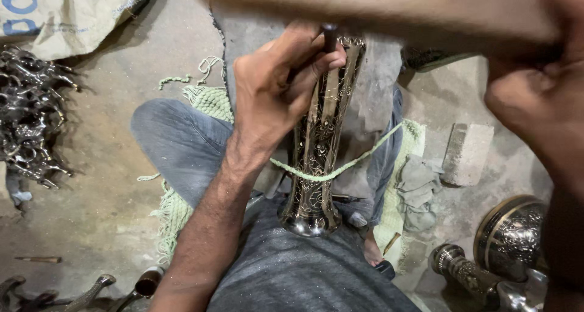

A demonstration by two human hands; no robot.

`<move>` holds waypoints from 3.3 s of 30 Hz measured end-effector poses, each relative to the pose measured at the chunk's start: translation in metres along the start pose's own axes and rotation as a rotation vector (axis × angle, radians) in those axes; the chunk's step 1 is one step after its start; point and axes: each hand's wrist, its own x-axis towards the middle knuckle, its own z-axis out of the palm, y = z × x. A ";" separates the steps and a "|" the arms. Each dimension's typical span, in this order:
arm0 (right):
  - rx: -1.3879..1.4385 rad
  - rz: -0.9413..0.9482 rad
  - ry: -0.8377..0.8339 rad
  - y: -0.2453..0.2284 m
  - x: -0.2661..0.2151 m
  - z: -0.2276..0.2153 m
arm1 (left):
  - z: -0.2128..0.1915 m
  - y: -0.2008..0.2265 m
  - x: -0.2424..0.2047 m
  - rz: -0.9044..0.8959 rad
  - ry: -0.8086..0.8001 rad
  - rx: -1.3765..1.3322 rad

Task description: The person uses a chisel and wooden mallet to engrave decorative patterns into a metal vase. They repeatedly strike the chisel to create intricate designs on the vase's surface.

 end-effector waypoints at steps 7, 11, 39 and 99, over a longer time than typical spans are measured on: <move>0.052 -0.003 0.012 0.002 -0.001 0.005 | -0.001 -0.004 -0.001 0.002 -0.011 0.001; 0.087 0.000 0.026 0.001 0.002 0.007 | -0.003 -0.006 0.000 -0.003 -0.015 0.002; 0.037 0.082 -0.026 -0.025 0.005 -0.005 | -0.007 -0.016 0.004 0.061 -0.037 0.002; 0.839 0.279 0.246 0.003 -0.098 0.082 | -0.006 -0.014 0.007 0.029 -0.196 -0.238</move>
